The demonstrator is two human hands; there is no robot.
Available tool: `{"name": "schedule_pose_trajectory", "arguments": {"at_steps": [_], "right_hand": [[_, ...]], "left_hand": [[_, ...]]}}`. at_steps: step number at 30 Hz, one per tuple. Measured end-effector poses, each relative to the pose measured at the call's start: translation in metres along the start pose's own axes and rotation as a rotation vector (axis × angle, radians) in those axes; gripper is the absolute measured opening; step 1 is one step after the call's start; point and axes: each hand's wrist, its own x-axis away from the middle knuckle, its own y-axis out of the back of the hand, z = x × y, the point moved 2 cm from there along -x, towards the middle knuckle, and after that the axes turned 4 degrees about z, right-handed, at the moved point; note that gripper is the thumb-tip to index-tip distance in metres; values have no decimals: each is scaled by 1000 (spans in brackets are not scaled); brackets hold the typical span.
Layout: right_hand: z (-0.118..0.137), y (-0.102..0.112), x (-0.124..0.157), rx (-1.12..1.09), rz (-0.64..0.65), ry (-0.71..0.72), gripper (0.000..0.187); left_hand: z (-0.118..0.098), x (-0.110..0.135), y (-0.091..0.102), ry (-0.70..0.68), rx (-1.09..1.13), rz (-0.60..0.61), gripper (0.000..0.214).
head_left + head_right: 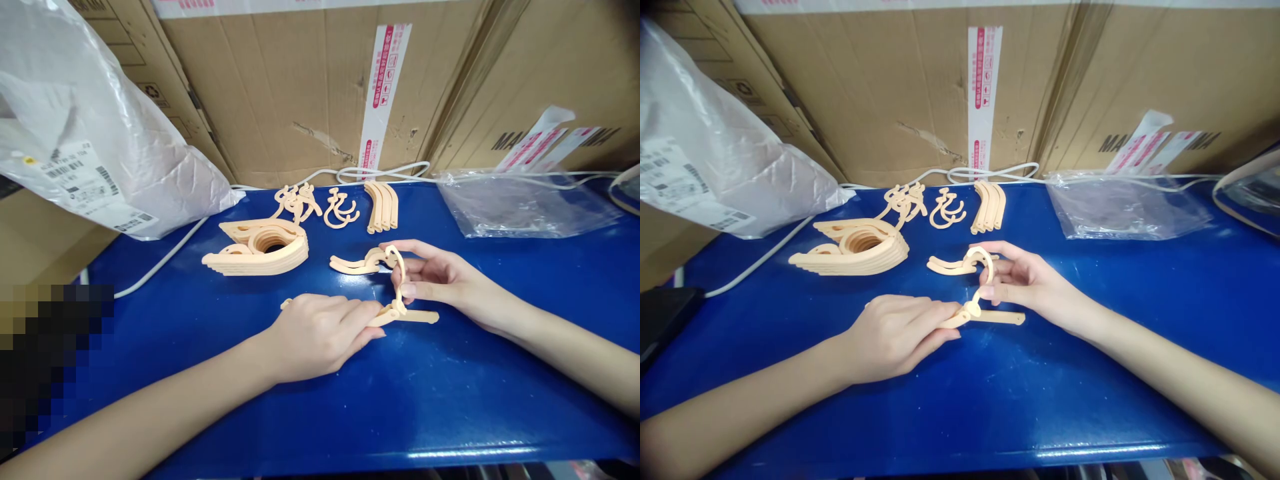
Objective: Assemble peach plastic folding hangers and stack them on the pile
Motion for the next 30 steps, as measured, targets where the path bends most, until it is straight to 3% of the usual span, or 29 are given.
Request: {"name": "schedule_pose_trajectory", "arguments": {"at_steps": [14,30], "right_hand": [[7,-6,0,24,-64,-82,54],[5,0,5,95,-38,-49,50]], "left_hand": [[-1,0,10,-64,-174,-13,24],[-4,-1,5,-71,-136,4,26]]}}
